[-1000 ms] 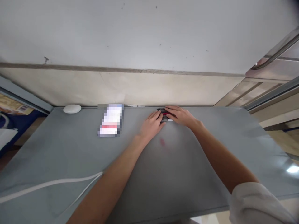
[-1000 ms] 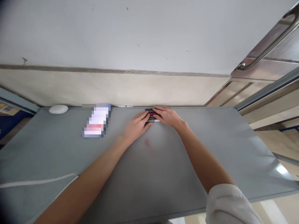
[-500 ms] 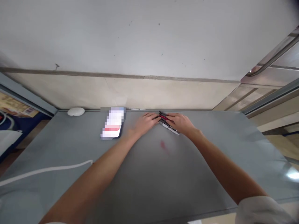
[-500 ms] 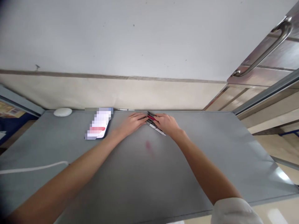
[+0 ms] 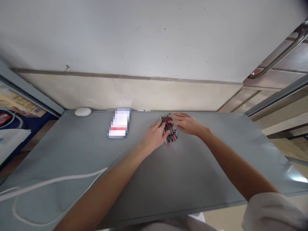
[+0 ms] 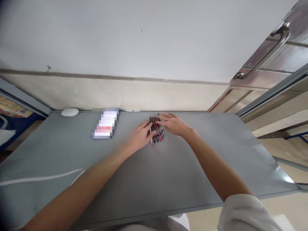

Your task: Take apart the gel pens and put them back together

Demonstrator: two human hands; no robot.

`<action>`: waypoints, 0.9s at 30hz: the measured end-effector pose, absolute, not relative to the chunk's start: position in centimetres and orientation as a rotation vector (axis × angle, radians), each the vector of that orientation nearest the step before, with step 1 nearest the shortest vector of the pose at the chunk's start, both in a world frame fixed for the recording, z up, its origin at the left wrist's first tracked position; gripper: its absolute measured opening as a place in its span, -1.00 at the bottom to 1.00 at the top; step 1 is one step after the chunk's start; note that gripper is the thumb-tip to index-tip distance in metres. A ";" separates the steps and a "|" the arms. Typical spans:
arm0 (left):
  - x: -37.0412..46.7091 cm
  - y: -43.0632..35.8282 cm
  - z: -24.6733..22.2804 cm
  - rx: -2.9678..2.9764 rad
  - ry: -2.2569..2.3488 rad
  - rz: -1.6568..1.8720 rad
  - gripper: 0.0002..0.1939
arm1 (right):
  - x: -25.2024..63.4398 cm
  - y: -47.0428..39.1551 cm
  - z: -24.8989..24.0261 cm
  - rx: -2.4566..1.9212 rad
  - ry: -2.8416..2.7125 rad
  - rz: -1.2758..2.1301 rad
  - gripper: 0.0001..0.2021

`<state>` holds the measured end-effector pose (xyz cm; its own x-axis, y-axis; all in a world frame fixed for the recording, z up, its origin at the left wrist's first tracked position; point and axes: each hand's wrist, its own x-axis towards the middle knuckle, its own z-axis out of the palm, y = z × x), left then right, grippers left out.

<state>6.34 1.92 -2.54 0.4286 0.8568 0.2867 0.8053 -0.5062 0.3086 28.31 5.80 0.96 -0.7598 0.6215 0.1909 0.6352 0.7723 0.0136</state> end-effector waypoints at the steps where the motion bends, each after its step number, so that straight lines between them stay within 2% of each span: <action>1: 6.8 1.3 -2.7 2.547 1.504 0.579 -0.40 | 28.6 5.9 0.7 -0.951 -2.819 -0.133 -0.57; 4: 7.5 1.1 -3.0 2.537 1.520 0.494 -0.32 | 28.8 5.6 0.0 -0.924 -2.834 -0.154 -0.56; 11: 5.2 3.7 -1.3 2.460 1.387 0.286 -0.44 | 27.0 4.8 -2.1 -0.961 -2.695 -0.279 -0.59; 18: 8.5 1.0 -1.7 2.535 1.725 0.311 -0.26 | 27.1 6.3 -2.0 -0.983 -2.665 -0.264 -0.58; 22: 8.7 1.2 -2.9 2.648 1.734 0.451 -0.42 | 27.6 7.3 -2.4 -0.947 -2.676 -0.217 -0.61; 27: 4.8 3.7 -3.0 2.804 1.426 0.443 -0.43 | 26.7 7.0 -3.1 -0.954 -2.582 -0.232 -0.64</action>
